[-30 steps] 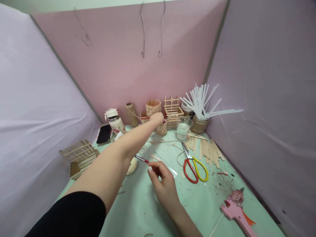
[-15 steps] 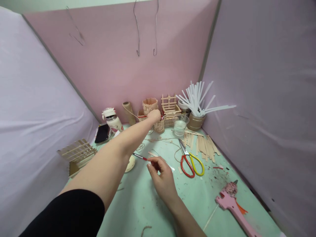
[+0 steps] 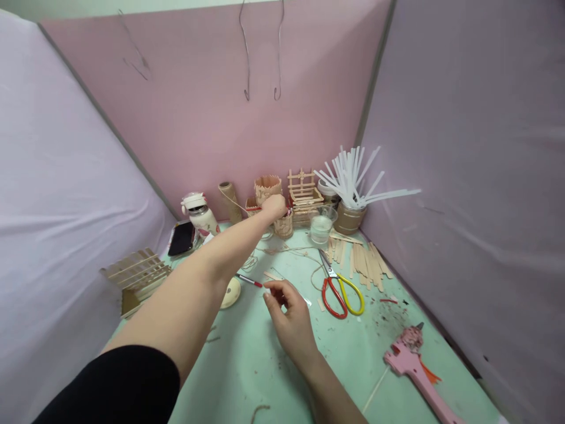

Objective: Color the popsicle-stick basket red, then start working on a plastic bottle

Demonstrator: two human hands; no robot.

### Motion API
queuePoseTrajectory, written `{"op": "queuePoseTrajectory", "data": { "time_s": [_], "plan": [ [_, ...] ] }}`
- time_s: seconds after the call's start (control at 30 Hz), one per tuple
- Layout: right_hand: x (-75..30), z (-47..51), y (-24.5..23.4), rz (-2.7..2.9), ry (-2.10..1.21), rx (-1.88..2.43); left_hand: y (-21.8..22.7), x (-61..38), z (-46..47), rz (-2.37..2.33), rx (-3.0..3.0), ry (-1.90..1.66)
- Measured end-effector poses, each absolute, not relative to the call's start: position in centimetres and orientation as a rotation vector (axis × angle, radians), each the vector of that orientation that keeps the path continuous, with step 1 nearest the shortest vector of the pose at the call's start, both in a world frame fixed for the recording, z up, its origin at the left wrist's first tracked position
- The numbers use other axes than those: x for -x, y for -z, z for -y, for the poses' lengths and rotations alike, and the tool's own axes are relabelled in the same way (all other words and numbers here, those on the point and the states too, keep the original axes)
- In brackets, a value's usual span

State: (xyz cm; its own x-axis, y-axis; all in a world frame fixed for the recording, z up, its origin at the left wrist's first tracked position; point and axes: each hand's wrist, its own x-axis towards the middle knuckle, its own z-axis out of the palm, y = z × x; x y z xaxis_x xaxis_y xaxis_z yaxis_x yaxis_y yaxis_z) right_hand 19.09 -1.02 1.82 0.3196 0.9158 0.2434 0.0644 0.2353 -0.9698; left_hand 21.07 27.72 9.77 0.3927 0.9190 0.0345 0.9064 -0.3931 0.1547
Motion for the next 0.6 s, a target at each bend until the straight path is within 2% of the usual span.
{"op": "queuePoseTrajectory", "data": {
  "time_s": [0.13, 0.27, 0.37, 0.6],
  "plan": [
    [-19.1, 1.0, -1.8, 0.956, -0.815, 1.187, -10.8, -19.7, -26.5, -1.606, -2.558, -0.388],
    [-19.8, 0.5, -1.9, 0.650, -0.931, 1.121, -12.8, -17.6, -23.8, -1.212, -2.516, -0.989],
    [-20.6, 0.0, -2.1, 0.374, -1.045, 1.020, -13.5, -14.8, -20.0, -0.979, -2.346, -1.212],
    [-21.3, -0.5, -2.5, 0.142, -1.164, 0.859, -8.5, -7.1, -8.1, -0.917, -1.423, -0.528]
  ]
}}
